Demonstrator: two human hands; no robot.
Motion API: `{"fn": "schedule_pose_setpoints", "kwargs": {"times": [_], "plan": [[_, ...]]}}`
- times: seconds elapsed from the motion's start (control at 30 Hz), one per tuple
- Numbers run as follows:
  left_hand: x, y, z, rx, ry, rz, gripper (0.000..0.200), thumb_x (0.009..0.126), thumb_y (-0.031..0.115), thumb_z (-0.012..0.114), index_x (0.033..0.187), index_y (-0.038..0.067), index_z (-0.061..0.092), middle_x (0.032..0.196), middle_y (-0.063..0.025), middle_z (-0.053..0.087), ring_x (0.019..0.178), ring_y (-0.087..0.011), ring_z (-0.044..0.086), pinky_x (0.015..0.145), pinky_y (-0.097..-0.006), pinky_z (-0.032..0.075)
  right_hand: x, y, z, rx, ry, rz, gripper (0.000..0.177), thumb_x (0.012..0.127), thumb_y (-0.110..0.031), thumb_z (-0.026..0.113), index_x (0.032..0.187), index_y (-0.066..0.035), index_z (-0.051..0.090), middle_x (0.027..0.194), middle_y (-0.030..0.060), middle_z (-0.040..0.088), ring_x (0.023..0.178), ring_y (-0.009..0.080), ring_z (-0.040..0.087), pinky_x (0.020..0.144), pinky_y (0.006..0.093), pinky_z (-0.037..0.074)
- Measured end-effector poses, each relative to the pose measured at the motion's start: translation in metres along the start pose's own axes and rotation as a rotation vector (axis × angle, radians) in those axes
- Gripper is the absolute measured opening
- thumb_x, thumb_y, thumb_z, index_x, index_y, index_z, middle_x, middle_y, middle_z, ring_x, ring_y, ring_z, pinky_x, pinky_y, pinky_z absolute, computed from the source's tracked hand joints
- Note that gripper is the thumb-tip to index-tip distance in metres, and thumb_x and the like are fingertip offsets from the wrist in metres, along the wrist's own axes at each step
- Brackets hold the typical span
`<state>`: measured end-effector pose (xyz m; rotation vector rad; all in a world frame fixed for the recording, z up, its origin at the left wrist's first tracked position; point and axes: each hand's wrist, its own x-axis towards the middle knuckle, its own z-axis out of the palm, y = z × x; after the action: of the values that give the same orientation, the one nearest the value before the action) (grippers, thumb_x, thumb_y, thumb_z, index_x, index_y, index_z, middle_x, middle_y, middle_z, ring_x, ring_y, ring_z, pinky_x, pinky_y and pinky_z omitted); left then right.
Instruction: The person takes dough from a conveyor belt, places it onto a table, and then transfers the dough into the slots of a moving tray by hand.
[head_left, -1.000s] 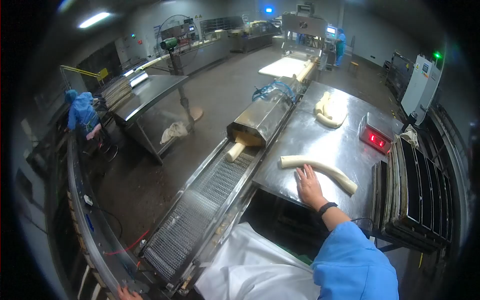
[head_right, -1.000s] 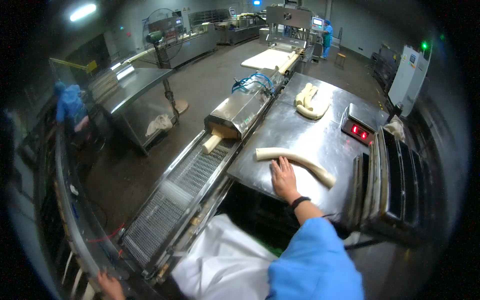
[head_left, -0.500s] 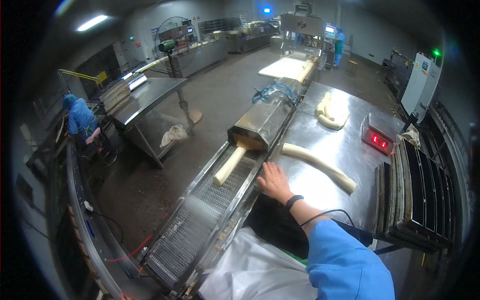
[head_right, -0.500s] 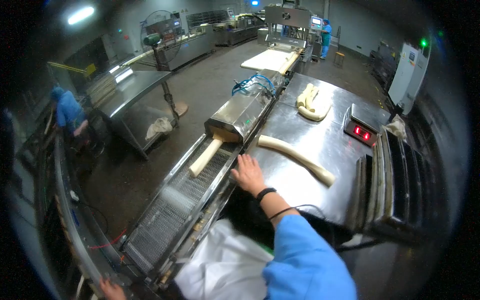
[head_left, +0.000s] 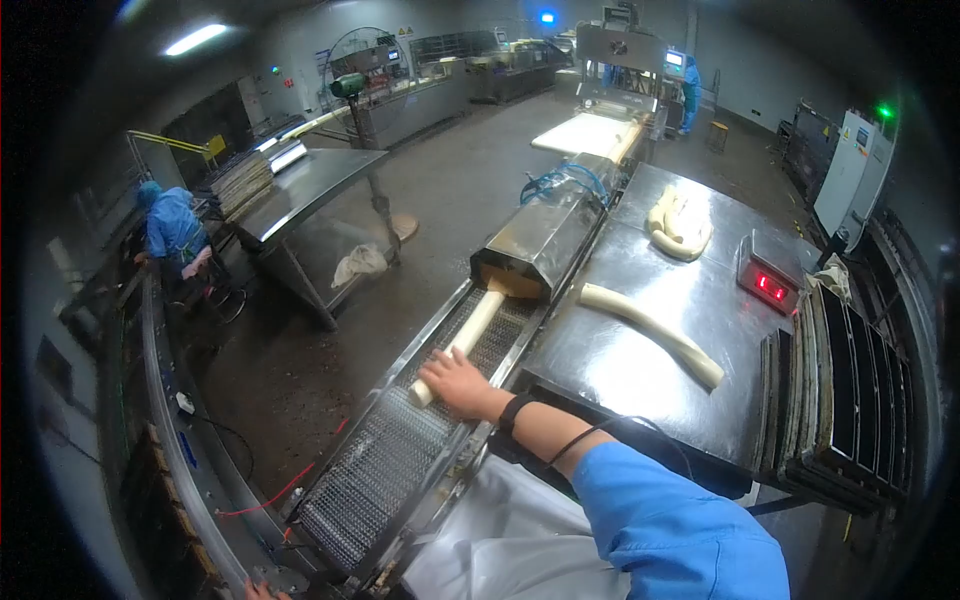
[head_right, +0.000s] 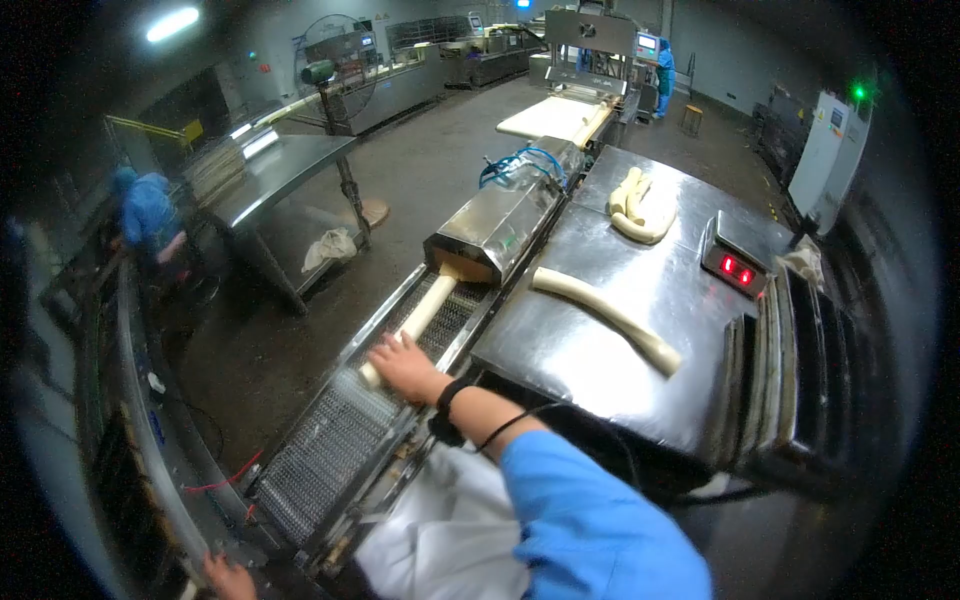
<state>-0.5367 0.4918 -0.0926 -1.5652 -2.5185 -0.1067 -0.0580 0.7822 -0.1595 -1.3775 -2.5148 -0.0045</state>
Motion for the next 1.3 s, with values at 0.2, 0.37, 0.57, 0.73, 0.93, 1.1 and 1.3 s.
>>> {"fn": "schedule_pose_setpoints", "kwargs": {"times": [0.2,0.37,0.57,0.73,0.93,1.1,1.3], "plan": [[-0.001,-0.004,0.004,-0.042,0.055,0.021,0.035,0.089,0.017,0.052,0.117,0.000,0.064,0.115,-0.0246,0.059,0.104,-0.0420,0.056,0.094,-0.0480,0.043,0.018,-0.050,0.013,0.063,0.088,-0.076,0.017,0.080,-0.010,0.056,0.097,-0.007,0.058,0.101,0.0095,0.060,0.109,0.0271,0.056,0.106,0.0473,0.034],[-0.001,-0.002,-0.002,0.047,0.065,0.043,0.030,0.089,0.018,0.053,0.109,0.000,0.067,0.108,-0.0236,0.062,0.098,-0.0417,0.058,0.089,-0.0481,0.046,0.002,-0.054,-0.024,0.395,0.022,-0.063,0.030,0.064,-0.004,0.068,0.092,-0.009,0.063,0.096,0.0102,0.061,0.098,0.0296,0.061,0.086,0.0430,0.047],[-0.001,-0.004,0.003,-0.034,0.175,0.085,0.028,0.087,0.018,0.055,0.103,0.000,0.069,0.101,-0.0233,0.064,0.094,-0.0404,0.059,0.085,-0.0480,0.047,-0.110,0.048,-0.091,1.297,0.703,0.745,0.041,0.065,0.001,0.069,0.104,-0.005,0.062,0.090,0.0042,0.061,0.082,0.0178,0.060,0.075,0.0298,0.050],[-0.004,0.007,-0.012,0.073,0.027,0.030,0.029,0.085,0.014,0.057,0.110,0.001,0.067,0.107,-0.0237,0.063,0.100,-0.0403,0.058,0.092,-0.0461,0.044,-0.311,0.145,-0.099,0.275,0.949,1.175,0.012,0.076,-0.010,0.060,0.086,-0.003,0.063,0.086,0.0110,0.062,0.083,0.0242,0.059,0.078,0.0352,0.048],[0.001,-0.035,0.059,-0.126,0.130,-0.048,0.035,0.071,-0.006,0.058,0.106,-0.006,0.061,0.138,-0.0236,0.046,0.129,-0.0407,0.042,0.109,-0.0459,0.035,-0.376,0.141,-0.121,-0.415,0.693,1.058,0.039,0.077,-0.034,0.069,0.101,-0.004,0.063,0.099,0.0168,0.063,0.095,0.0326,0.058,0.085,0.0439,0.047],[-0.026,-0.031,0.044,-0.258,0.069,-0.034,0.042,0.073,-0.003,0.064,0.114,-0.001,0.061,0.141,-0.0221,0.044,0.133,-0.0384,0.039,0.111,-0.0442,0.033,-0.346,0.145,-0.151,-0.322,0.065,1.076,0.068,0.076,-0.048,0.069,0.129,-0.008,0.054,0.101,0.0224,0.062,0.098,0.0367,0.058,0.084,0.0488,0.048],[-0.068,-0.066,-0.012,-0.197,0.344,-0.176,0.037,0.081,0.004,0.063,0.118,0.002,0.060,0.135,-0.0217,0.051,0.130,-0.0388,0.044,0.109,-0.0457,0.034,-0.362,0.217,-0.089,0.056,0.247,0.945,0.072,0.078,-0.022,0.064,0.144,-0.006,0.041,0.147,0.0344,0.027,0.133,0.0459,0.036,0.111,0.0478,0.033]]}}
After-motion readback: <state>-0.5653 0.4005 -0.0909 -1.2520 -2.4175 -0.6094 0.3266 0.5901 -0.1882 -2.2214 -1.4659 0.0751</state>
